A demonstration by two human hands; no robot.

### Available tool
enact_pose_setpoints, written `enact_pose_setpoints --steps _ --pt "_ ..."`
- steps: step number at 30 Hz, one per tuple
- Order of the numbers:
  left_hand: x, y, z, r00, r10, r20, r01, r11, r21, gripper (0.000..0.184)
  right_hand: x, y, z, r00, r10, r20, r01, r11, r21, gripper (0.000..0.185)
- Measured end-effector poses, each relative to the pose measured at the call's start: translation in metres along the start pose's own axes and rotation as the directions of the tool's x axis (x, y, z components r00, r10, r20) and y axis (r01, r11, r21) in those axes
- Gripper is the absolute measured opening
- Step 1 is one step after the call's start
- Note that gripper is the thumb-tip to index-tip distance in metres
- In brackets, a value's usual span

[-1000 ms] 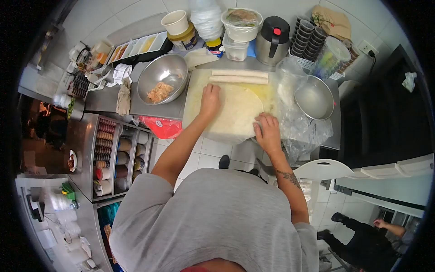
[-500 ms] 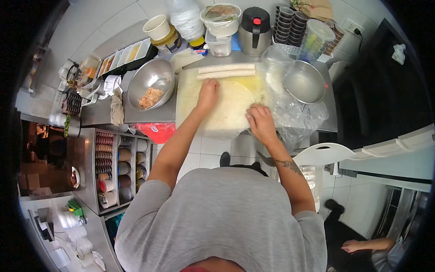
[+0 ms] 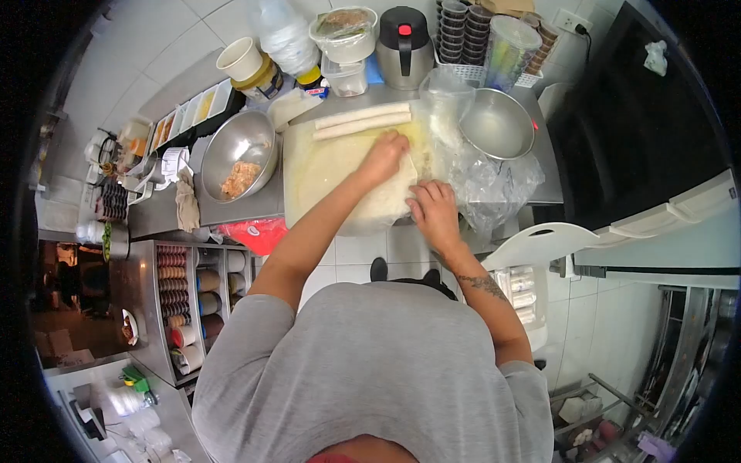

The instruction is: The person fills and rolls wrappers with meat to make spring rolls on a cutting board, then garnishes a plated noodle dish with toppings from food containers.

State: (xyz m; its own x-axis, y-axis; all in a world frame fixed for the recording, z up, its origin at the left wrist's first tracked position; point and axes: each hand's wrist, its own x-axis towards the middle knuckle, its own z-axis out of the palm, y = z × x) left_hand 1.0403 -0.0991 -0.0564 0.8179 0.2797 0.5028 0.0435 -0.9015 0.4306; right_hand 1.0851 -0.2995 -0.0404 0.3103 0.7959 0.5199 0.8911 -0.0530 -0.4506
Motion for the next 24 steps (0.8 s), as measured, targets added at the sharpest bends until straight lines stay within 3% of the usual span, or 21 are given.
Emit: enact_pose_setpoints --steps 3,4,7,8,11,12,15,18,20,23,24 --pt "0.009 0.007 -0.005 0.997 -0.065 -0.032 0.065 0.998 0.004 0.008 0.0 0.002 0.003 1.0 0.013 -0.006 -0.013 1.0 0.023 0.025" --pt "0.005 0.016 -0.004 0.998 0.021 0.061 -0.016 0.996 -0.084 0.008 0.002 0.004 0.003 1.0 0.018 -0.011 -0.018 1.0 0.02 0.025" --pt "-0.02 0.037 0.0 0.985 -0.043 0.165 0.091 0.95 -0.299 0.009 -0.002 0.005 0.005 0.999 0.033 -0.002 -0.033 0.999 0.029 0.024" --pt "-0.022 0.029 0.001 0.995 -0.079 0.065 0.088 0.985 -0.148 0.01 0.0 0.006 0.005 1.0 0.031 -0.005 -0.031 0.999 0.03 0.024" --pt "-0.031 0.015 -0.019 0.971 -0.185 -0.154 0.192 0.981 0.029 0.013 0.002 0.005 0.001 1.0 0.026 0.012 -0.026 0.999 0.037 0.026" --pt "-0.039 0.02 -0.033 0.963 -0.226 -0.145 0.226 0.974 -0.014 0.015 0.002 0.003 -0.002 1.0 0.017 0.018 -0.018 0.999 0.044 0.027" --pt "-0.08 0.006 -0.058 0.967 -0.243 -0.081 0.253 0.955 0.152 0.013 -0.002 -0.002 -0.006 0.998 -0.036 0.054 0.035 0.999 0.015 0.03" --pt "-0.099 -0.012 -0.096 0.894 -0.423 -0.144 0.442 0.885 0.148 0.011 0.0 -0.004 -0.007 0.999 -0.028 0.028 0.028 1.0 -0.005 0.03" --pt "-0.103 -0.013 -0.142 0.914 -0.33 -0.237 0.366 0.922 0.127 0.007 0.004 -0.011 -0.01 1.0 0.001 -0.012 -0.002 1.0 -0.012 0.03" --pt "-0.113 -0.046 -0.219 0.871 -0.401 -0.282 0.486 0.786 0.383 0.008 0.016 -0.026 -0.006 0.999 -0.035 0.03 0.033 0.998 0.055 0.026" --pt "-0.116 -0.06 -0.245 0.854 -0.448 -0.267 0.521 0.71 0.474 0.011 0.023 -0.036 0.0 0.989 0.051 0.14 -0.087 0.962 0.26 0.027"
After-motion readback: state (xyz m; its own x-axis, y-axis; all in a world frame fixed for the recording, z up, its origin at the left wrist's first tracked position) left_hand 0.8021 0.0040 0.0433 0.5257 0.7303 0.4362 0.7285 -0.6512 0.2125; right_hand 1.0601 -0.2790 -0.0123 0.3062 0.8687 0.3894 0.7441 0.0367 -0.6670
